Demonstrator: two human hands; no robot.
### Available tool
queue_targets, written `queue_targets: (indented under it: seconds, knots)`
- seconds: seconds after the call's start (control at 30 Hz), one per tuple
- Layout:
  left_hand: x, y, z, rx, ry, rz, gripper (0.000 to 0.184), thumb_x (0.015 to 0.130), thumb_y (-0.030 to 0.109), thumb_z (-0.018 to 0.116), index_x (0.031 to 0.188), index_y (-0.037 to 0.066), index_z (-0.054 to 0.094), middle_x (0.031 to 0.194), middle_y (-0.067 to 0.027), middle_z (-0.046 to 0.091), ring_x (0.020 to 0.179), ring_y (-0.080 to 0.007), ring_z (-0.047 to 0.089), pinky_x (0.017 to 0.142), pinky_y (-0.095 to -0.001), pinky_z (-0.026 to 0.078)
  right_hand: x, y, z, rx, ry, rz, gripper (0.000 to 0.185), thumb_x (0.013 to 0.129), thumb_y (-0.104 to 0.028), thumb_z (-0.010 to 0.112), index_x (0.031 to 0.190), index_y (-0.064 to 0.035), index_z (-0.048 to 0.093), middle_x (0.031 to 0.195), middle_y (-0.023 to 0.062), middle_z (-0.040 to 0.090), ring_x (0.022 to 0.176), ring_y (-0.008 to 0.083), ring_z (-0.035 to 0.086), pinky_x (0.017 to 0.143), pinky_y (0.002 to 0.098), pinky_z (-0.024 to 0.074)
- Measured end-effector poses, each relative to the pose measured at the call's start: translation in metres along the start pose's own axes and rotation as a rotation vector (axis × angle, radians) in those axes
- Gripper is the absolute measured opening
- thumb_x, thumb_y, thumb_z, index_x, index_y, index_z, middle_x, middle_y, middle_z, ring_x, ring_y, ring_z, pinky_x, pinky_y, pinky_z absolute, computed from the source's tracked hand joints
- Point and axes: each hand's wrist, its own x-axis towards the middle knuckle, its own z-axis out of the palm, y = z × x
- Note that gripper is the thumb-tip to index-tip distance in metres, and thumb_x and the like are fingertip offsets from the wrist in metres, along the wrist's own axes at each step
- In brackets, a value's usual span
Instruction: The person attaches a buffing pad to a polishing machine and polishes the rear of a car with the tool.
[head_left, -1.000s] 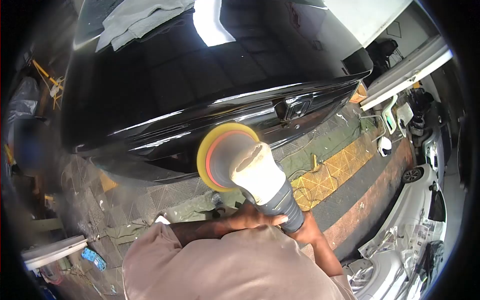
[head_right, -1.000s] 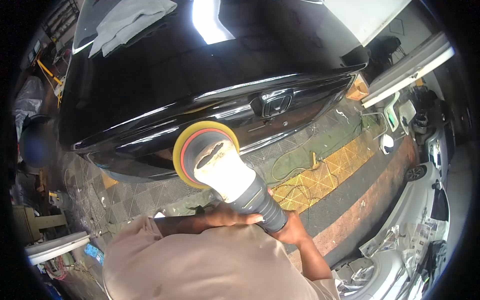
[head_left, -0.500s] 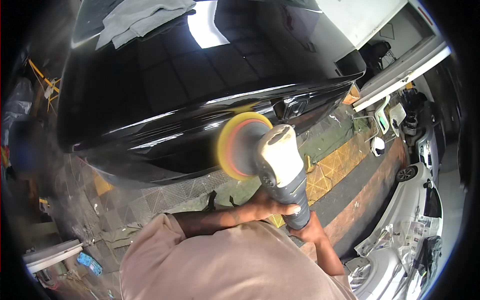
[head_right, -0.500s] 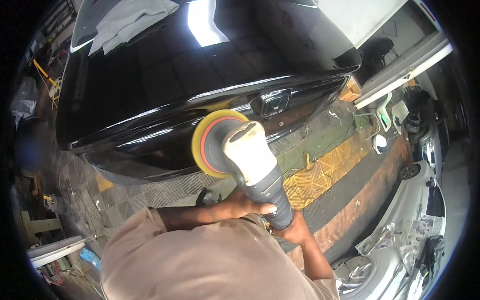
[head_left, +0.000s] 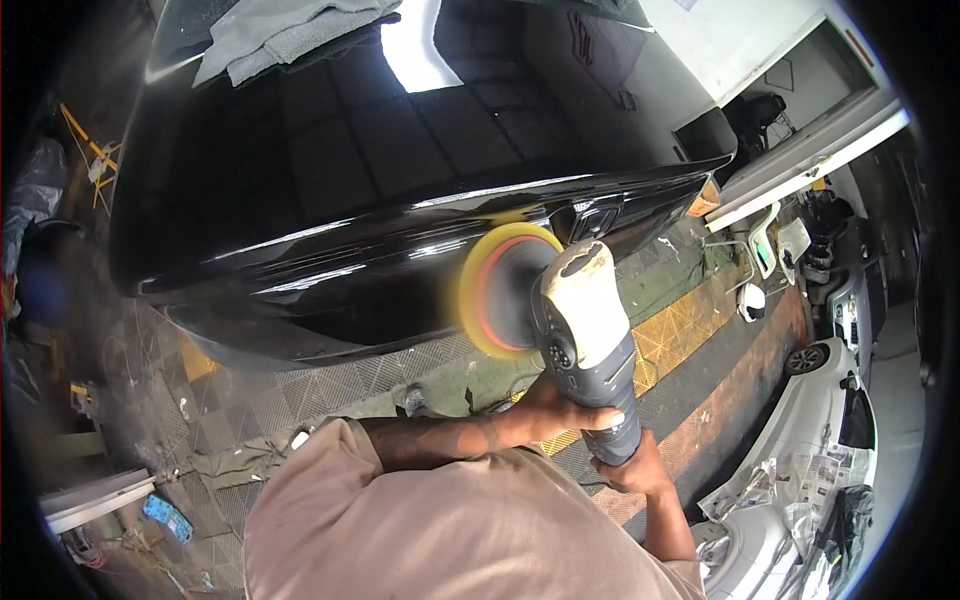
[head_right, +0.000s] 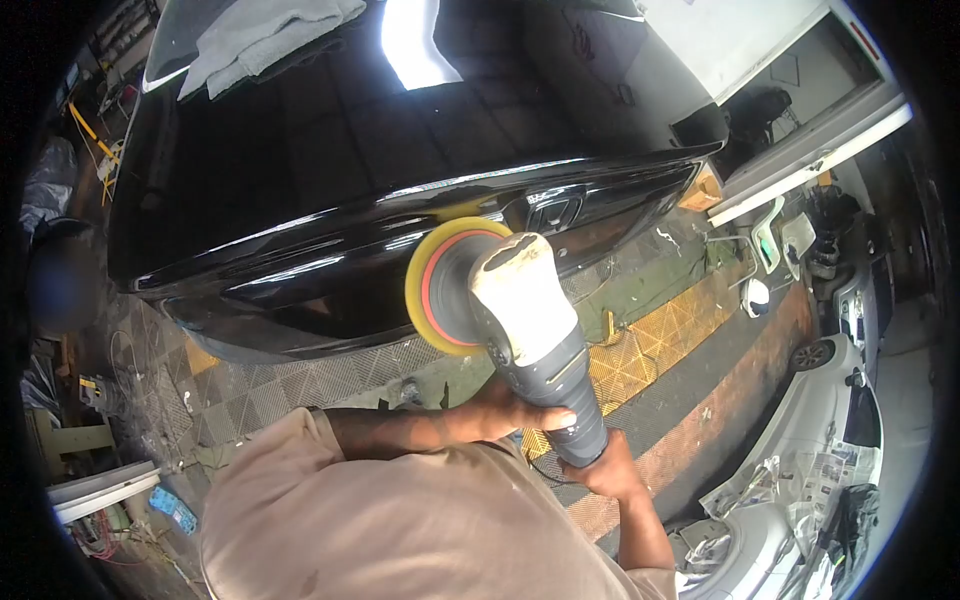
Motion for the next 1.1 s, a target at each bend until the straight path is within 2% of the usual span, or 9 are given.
queue_targets:
  seconds: [0.17, 0.23, 0.27, 0.4, 0.57, 0.73, 0.8, 0.93, 1.1]
  knots:
    - [-0.026, -0.002, -0.015, 0.214, 0.107, -0.028, 0.088, 0.075, 0.035, 0.091, 0.141, 0.004, 0.043, 0.130, -0.0116, 0.055, 0.121, -0.0236, 0.056, 0.104, -0.0412, 0.047, 0.015, 0.001, 0.010, -0.023, -0.032, 0.011, 0.043, 0.065, -0.018, 0.087, 0.101, 0.0014, 0.071, 0.090, 0.0157, 0.075, 0.081, 0.0224, 0.073, 0.077, 0.0357, 0.0572]
    - [-0.043, -0.017, -0.030, 0.230, 0.135, 0.017, 0.088, 0.075, 0.035, 0.091, 0.141, 0.003, 0.043, 0.130, -0.0122, 0.055, 0.121, -0.0241, 0.055, 0.105, -0.0421, 0.047, 0.031, 0.012, 0.022, -0.106, -0.078, -0.076, 0.045, 0.063, -0.021, 0.087, 0.099, 0.0016, 0.071, 0.089, 0.0172, 0.075, 0.080, 0.0235, 0.074, 0.075, 0.0362, 0.0568]
    - [-0.052, -0.007, -0.030, 0.284, 0.150, 0.030, 0.070, 0.080, 0.021, 0.085, 0.137, 0.005, 0.050, 0.129, -0.0082, 0.059, 0.118, -0.0194, 0.059, 0.103, -0.0390, 0.048, 0.039, 0.018, 0.028, -0.113, -0.130, -0.031, 0.045, 0.062, -0.022, 0.088, 0.096, 0.0011, 0.071, 0.088, 0.0179, 0.075, 0.080, 0.0249, 0.074, 0.074, 0.0368, 0.0565]
    - [-0.046, -0.004, -0.032, 0.294, 0.206, 0.007, 0.078, 0.076, 0.025, 0.089, 0.138, 0.004, 0.048, 0.131, -0.0096, 0.058, 0.121, -0.0209, 0.058, 0.104, -0.0393, 0.048, 0.053, 0.030, 0.040, -0.020, -0.158, -0.097, 0.041, 0.064, -0.017, 0.087, 0.097, 0.0002, 0.072, 0.090, 0.0159, 0.076, 0.082, 0.0244, 0.075, 0.076, 0.0362, 0.0575]
    - [-0.005, -0.007, -0.050, 0.530, -0.003, 0.001, 0.096, 0.069, 0.030, 0.092, 0.145, 0.000, 0.042, 0.138, -0.0141, 0.054, 0.129, -0.0262, 0.050, 0.110, -0.0421, 0.042, 0.087, 0.077, 0.083, 0.060, -0.020, -0.238, 0.036, 0.067, -0.010, 0.084, 0.098, -0.0006, 0.070, 0.096, 0.0125, 0.075, 0.087, 0.0234, 0.074, 0.078, 0.0358, 0.0579]
    - [0.006, 0.034, -0.054, 0.694, -0.072, -0.074, 0.065, 0.062, 0.027, 0.090, 0.117, 0.001, 0.067, 0.112, -0.0139, 0.070, 0.107, -0.0262, 0.064, 0.098, -0.0390, 0.050, 0.117, 0.059, 0.111, 0.219, 0.006, -0.396, 0.020, 0.073, -0.004, 0.080, 0.090, -0.0008, 0.070, 0.086, 0.0071, 0.073, 0.075, 0.0182, 0.069, 0.071, 0.0326, 0.0557]
    - [0.001, 0.043, -0.060, 0.711, -0.054, -0.047, 0.064, 0.062, 0.027, 0.090, 0.117, 0.002, 0.068, 0.110, -0.0135, 0.071, 0.103, -0.0259, 0.065, 0.095, -0.0387, 0.052, 0.126, 0.053, 0.124, 0.326, -0.042, -0.275, 0.011, 0.075, -0.001, 0.079, 0.083, -0.0001, 0.070, 0.079, 0.0048, 0.070, 0.072, 0.0140, 0.067, 0.068, 0.0302, 0.0530]
    - [-0.018, 0.046, -0.075, 0.669, 0.034, -0.025, 0.063, 0.062, 0.024, 0.091, 0.116, 0.002, 0.068, 0.110, -0.0124, 0.072, 0.103, -0.0243, 0.066, 0.094, -0.0380, 0.053, 0.137, 0.054, 0.141, 0.322, -0.055, -0.375, 0.016, 0.076, -0.002, 0.079, 0.088, -0.0009, 0.069, 0.083, 0.0054, 0.070, 0.075, 0.0137, 0.066, 0.067, 0.0316, 0.0523]
    - [-0.062, 0.037, -0.106, 0.664, 0.116, -0.054, 0.076, 0.056, 0.025, 0.095, 0.122, 0.003, 0.065, 0.117, -0.0123, 0.070, 0.111, -0.0259, 0.064, 0.100, -0.0383, 0.050, 0.157, 0.064, 0.174, 0.153, -0.229, -0.390, 0.019, 0.080, 0.001, 0.074, 0.098, -0.0016, 0.068, 0.091, 0.0067, 0.069, 0.085, 0.0196, 0.068, 0.074, 0.0351, 0.0536]
